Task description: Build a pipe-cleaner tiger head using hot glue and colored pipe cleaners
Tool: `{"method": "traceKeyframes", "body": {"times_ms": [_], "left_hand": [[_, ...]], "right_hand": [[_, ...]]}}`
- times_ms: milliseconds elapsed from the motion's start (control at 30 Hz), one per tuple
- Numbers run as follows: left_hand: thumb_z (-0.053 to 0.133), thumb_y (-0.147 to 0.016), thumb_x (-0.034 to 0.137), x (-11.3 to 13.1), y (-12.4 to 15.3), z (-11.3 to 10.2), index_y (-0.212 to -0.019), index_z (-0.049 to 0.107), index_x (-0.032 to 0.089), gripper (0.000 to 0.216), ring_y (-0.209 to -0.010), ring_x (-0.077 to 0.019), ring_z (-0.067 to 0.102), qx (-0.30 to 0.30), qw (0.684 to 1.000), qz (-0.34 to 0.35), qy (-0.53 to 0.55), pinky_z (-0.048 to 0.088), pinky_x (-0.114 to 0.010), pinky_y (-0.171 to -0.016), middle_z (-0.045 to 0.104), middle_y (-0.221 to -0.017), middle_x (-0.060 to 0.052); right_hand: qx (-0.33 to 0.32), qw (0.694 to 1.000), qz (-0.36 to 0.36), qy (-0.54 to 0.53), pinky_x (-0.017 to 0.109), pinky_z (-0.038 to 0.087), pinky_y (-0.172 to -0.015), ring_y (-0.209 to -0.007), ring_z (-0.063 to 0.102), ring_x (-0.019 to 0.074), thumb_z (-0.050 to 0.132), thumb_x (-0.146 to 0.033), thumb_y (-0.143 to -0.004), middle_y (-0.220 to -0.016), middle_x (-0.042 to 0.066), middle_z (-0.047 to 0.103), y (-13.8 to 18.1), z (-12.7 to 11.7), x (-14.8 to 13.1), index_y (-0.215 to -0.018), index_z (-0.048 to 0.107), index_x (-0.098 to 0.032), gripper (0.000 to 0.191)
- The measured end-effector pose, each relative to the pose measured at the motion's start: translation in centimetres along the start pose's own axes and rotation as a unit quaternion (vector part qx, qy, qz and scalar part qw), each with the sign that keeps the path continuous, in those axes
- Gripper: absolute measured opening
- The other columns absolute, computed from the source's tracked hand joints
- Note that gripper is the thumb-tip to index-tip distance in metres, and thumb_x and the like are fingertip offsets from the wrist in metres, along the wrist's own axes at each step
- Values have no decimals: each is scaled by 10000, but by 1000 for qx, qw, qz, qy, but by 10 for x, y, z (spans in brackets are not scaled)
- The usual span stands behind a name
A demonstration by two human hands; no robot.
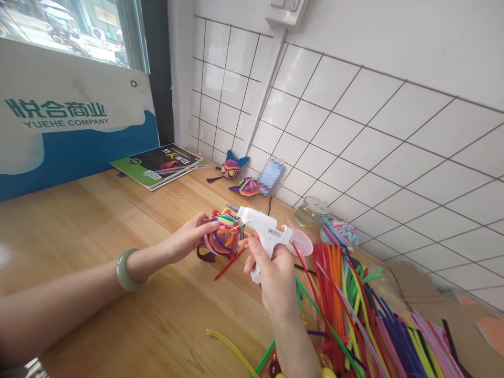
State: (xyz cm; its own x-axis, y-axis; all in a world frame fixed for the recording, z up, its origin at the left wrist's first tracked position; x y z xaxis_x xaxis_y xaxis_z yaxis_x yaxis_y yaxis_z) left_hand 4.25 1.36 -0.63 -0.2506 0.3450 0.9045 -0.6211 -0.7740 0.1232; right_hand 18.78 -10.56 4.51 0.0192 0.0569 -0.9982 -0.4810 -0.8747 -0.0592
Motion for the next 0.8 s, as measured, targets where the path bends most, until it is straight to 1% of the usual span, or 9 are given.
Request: {"method": "traceKeyframes", "body": {"times_ms": [100,200,333,433,533,600,700,733,800], "left_hand": [[742,-714,459,-1,1,0,-930,468,171,453,-669,-158,665,0,1000,-3,2,497,-244,-538,667,-860,-48],[742,-715,455,-2,2,2,-930,452,181,452,-611,-138,642,-5,1000,-17,13,457,-217,-499,657,-811,-29],[763,-697,430,-4,5,5,-918,426,190,469,-647,-168,662,-19,999,-26,37,470,-236,-519,660,-819,-38],[756,-717,398,-3,7,8,-939,411,210,452,-696,-166,665,-26,998,1,57,484,-241,-549,655,-898,-32],[739,-747,362,-1,9,9,-929,436,216,382,-715,-131,641,-64,994,29,87,478,-218,-565,630,-950,-9],[701,-784,367,0,10,10,-895,462,205,309,-655,-102,602,-92,991,14,97,446,-194,-529,612,-879,4],[652,-822,382,1,12,10,-859,478,198,256,-568,-88,541,-98,990,-22,97,389,-181,-471,573,-742,17],[664,-812,366,2,12,11,-858,480,198,254,-584,-94,549,-95,991,-24,97,392,-185,-478,579,-754,13],[721,-758,299,2,13,11,-856,481,198,279,-660,-114,584,-91,991,-14,93,426,-202,-525,605,-845,-3]], "right_hand": [[3,1000,5,12,232,337,-415,-423,452,59,730,-436,-726,-809,53,694,0,-1,1,-875,629,-161,328],[3,1000,3,8,230,341,-420,-440,456,68,725,-438,-727,-757,37,677,0,1,3,-838,637,-163,309],[-5,999,15,-48,244,424,-517,-548,539,109,724,-429,-726,-690,8,653,-1,8,7,-819,630,-189,275],[-16,996,31,-80,252,442,-553,-571,554,112,724,-418,-734,-686,-1,649,-2,10,11,-824,631,-197,257],[-18,995,39,-95,237,435,-554,-581,554,100,737,-395,-732,-726,-4,664,-3,10,13,-845,628,-202,249],[-14,994,40,-97,231,433,-552,-582,552,96,742,-389,-728,-733,-6,667,-4,9,14,-852,628,-203,251],[-8,995,37,-92,236,439,-564,-592,555,100,740,-391,-733,-739,-3,667,-4,9,16,-852,635,-200,249],[-10,996,37,-86,238,440,-573,-597,556,99,737,-394,-738,-746,0,668,-3,9,17,-854,641,-197,247],[-15,996,38,-74,238,439,-583,-601,552,95,733,-405,-748,-757,4,670,-3,9,18,-857,654,-193,251]]}}
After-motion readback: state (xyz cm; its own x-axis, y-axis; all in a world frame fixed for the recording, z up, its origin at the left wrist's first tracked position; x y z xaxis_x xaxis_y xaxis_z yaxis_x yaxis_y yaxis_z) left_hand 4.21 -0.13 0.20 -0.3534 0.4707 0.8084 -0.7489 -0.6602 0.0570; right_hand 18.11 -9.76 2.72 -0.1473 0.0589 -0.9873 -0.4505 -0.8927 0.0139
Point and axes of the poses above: each hand's wrist, its own y-axis away from the middle knuckle, its own z-axis out of the palm, x = y × z, the point moved 1 cm from there along -y, towards the middle knuckle
